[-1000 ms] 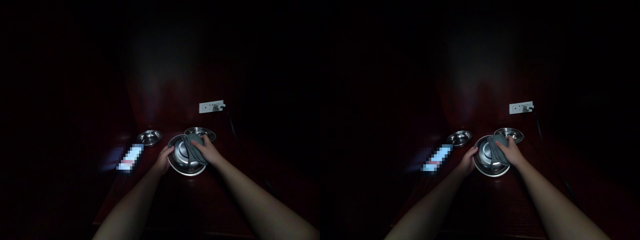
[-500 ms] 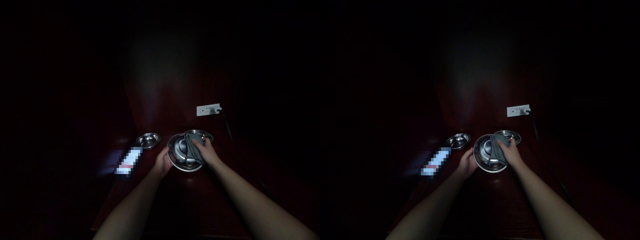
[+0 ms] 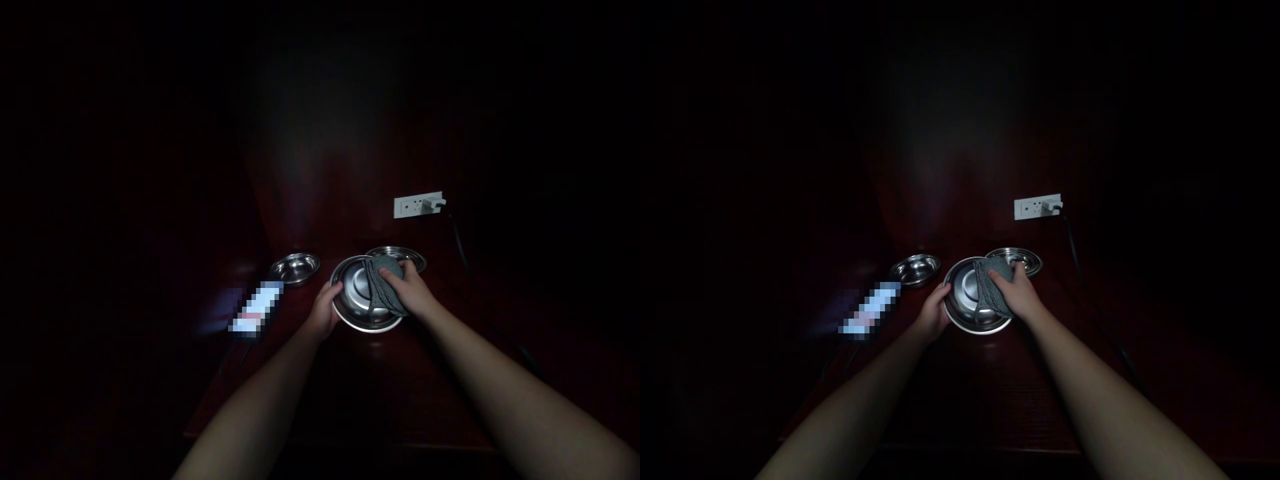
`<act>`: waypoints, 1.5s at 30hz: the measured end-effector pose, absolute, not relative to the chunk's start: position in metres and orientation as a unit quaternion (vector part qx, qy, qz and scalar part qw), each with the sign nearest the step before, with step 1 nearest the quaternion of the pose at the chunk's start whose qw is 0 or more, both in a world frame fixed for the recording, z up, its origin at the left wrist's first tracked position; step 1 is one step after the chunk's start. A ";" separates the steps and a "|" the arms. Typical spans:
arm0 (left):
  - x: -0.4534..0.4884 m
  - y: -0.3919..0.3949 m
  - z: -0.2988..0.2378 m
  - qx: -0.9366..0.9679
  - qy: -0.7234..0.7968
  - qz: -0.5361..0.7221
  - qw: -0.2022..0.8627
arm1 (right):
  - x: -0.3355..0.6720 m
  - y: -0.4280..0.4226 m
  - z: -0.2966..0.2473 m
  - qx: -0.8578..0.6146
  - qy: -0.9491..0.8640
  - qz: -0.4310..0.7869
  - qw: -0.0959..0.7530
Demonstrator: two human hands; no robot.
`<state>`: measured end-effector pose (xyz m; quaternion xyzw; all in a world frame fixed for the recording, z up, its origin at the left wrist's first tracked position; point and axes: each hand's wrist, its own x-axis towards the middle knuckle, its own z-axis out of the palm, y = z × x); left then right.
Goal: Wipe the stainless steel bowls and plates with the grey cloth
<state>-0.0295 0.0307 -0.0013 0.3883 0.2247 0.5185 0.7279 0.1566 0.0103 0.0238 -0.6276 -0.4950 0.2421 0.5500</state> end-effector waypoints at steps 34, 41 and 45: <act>-0.027 0.033 -0.002 0.378 0.218 0.515 0.738 | 0.156 0.010 0.024 -0.609 -0.501 0.244 0.565; -0.026 0.034 -0.004 0.371 0.225 0.519 0.736 | 0.155 0.009 0.025 -0.609 -0.502 0.245 0.562; -0.027 0.035 -0.005 0.381 0.225 0.516 0.733 | 0.156 0.009 0.025 -0.612 -0.500 0.243 0.562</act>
